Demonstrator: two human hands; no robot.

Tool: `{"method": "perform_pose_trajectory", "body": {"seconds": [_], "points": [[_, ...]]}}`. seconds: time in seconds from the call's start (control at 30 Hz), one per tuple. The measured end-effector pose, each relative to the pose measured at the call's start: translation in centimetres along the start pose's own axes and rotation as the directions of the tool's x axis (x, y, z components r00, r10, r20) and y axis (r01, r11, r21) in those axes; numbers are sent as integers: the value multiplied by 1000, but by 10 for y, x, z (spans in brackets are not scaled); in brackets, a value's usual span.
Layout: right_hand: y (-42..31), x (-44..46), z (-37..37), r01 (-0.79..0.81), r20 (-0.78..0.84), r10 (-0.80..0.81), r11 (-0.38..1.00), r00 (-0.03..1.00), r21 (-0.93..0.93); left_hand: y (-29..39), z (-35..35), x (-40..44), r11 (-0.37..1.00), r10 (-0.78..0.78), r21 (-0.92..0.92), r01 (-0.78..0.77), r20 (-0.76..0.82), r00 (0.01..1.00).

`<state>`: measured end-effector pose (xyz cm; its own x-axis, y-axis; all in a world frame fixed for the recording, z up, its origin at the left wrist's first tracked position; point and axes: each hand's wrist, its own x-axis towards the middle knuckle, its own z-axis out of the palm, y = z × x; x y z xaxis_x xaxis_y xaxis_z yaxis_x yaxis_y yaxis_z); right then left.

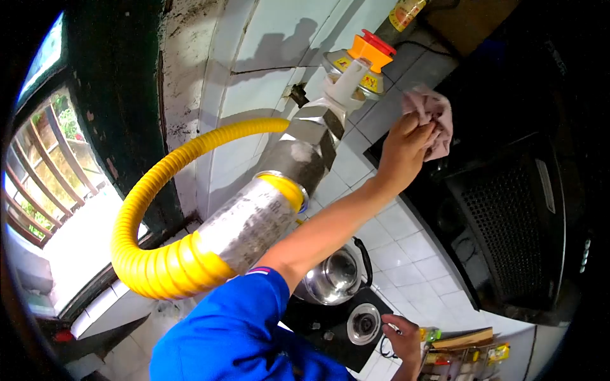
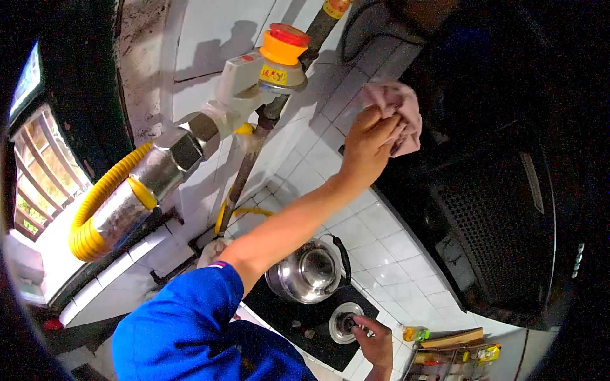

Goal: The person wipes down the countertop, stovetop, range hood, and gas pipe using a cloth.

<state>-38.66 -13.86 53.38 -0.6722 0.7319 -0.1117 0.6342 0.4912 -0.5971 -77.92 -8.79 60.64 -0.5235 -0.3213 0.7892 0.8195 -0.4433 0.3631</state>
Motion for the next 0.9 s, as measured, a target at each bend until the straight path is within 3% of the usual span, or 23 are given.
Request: {"method": "perform_pose_trajectory", "body": {"seconds": [0.07, 0.13, 0.2, 0.27, 0.37, 0.47, 0.57, 0.77, 0.9], "points": [[4, 0, 3, 11, -5, -11, 1000, 1000, 23, 4, 2, 9, 990, 65, 119, -71, 57, 996], [24, 1, 8, 3, -8, -3, 998, 1000, 61, -14, 3, -10, 987, 105, 119, -104, 1, 994], [30, -6, 9, 56, -22, -55, 998, 998, 38, -34, -6, -41, 980, -179, 113, 163, 148, 973], [25, -15, 10, 11, -19, -10, 998, 1000, 55, -37, -20, -55, 960, -267, 147, 239, 220, 938], [22, -15, 9, -3, -19, 4, 999, 1000, 44, -26, -17, -44, 967, -254, 22, 253, 130, 959], [22, -21, 11, -29, 0, 29, 999, 1000, 26, 4, -3, 20, 997, -13, -79, 12, -9, 1000], [16, -27, 13, 7, -4, -7, 1000, 1000, 21, -5, 7, 37, 998, 32, -50, -31, 20, 999], [27, -40, 15, -61, -15, 62, 996, 998, 61, -33, -15, -8, 992, -106, 82, 96, 133, 985], [29, -35, 15, -19, -39, 23, 996, 999, 89, 9, 0, 57, 996, 85, -41, -84, 24, 996]]}}
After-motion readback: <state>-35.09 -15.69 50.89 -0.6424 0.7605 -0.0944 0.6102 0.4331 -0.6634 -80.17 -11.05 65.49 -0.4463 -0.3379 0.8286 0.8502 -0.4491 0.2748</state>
